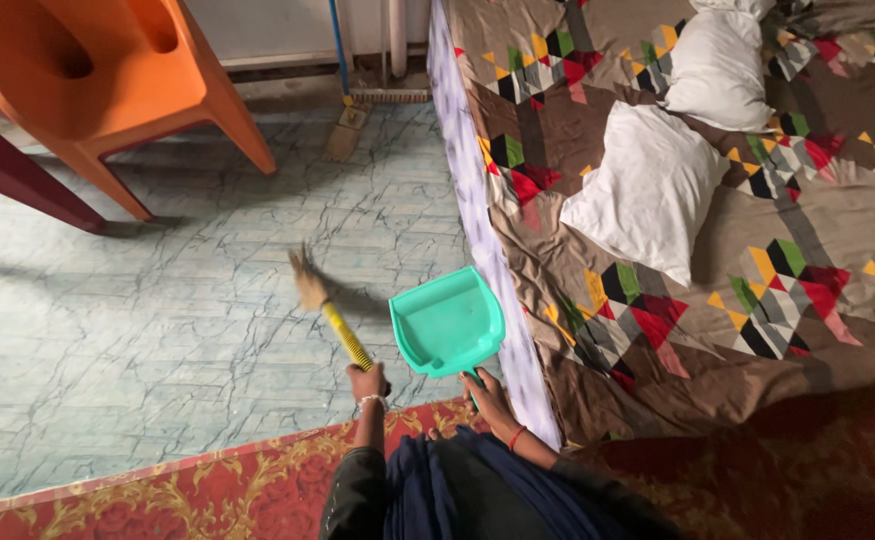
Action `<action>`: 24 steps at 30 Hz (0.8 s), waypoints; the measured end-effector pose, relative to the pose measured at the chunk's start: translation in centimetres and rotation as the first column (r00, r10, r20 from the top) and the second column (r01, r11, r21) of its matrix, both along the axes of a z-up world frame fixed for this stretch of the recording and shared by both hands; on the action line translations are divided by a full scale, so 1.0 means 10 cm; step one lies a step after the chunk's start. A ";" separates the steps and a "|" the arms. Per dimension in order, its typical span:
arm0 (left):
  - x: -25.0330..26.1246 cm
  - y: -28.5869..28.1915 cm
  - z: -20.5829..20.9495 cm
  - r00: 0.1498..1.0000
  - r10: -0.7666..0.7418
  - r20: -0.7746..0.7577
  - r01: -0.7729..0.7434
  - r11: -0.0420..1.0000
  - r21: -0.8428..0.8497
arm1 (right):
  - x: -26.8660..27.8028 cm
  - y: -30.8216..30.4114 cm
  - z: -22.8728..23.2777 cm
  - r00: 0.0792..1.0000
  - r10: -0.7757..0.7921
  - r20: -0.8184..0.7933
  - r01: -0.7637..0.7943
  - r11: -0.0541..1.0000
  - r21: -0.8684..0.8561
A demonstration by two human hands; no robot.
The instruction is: The person sweeps a patterned red and gold carpet and adjacent tiled floor using a broom and dustpan. They move around furniture and beds to gather debris into the dustpan.
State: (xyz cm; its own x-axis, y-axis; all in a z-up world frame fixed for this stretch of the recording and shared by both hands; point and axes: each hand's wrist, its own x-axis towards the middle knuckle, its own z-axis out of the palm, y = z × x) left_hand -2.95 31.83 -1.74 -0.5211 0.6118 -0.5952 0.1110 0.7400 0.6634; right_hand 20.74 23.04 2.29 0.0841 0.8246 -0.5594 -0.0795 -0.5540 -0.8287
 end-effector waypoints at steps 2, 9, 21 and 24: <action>0.17 -0.05 0.06 0.998 -0.059 0.039 0.057 0.997 0.043 | 0.03 -0.05 0.02 0.998 -0.003 0.055 0.004 1.000 -0.008; 0.57 -0.16 0.11 0.942 -0.249 0.224 0.237 0.968 0.078 | 0.03 0.00 0.09 1.000 -0.031 0.004 0.030 0.998 0.052; 0.07 -0.09 -0.01 0.955 -0.037 0.293 0.060 0.996 -0.070 | 0.01 0.38 0.07 0.999 -0.005 0.048 -0.001 0.994 0.109; -0.03 -0.03 0.05 0.956 0.107 0.272 -0.088 0.993 -0.084 | -0.01 0.48 0.07 0.992 0.011 -0.126 0.009 0.987 0.159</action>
State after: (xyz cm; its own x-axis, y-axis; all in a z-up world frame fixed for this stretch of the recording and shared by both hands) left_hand -3.20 31.56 -1.20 -0.3858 0.5179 -0.7635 -0.1437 0.7837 0.6043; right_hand 20.62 27.85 3.02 0.0205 0.9037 -0.4276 -0.1881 -0.4166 -0.8894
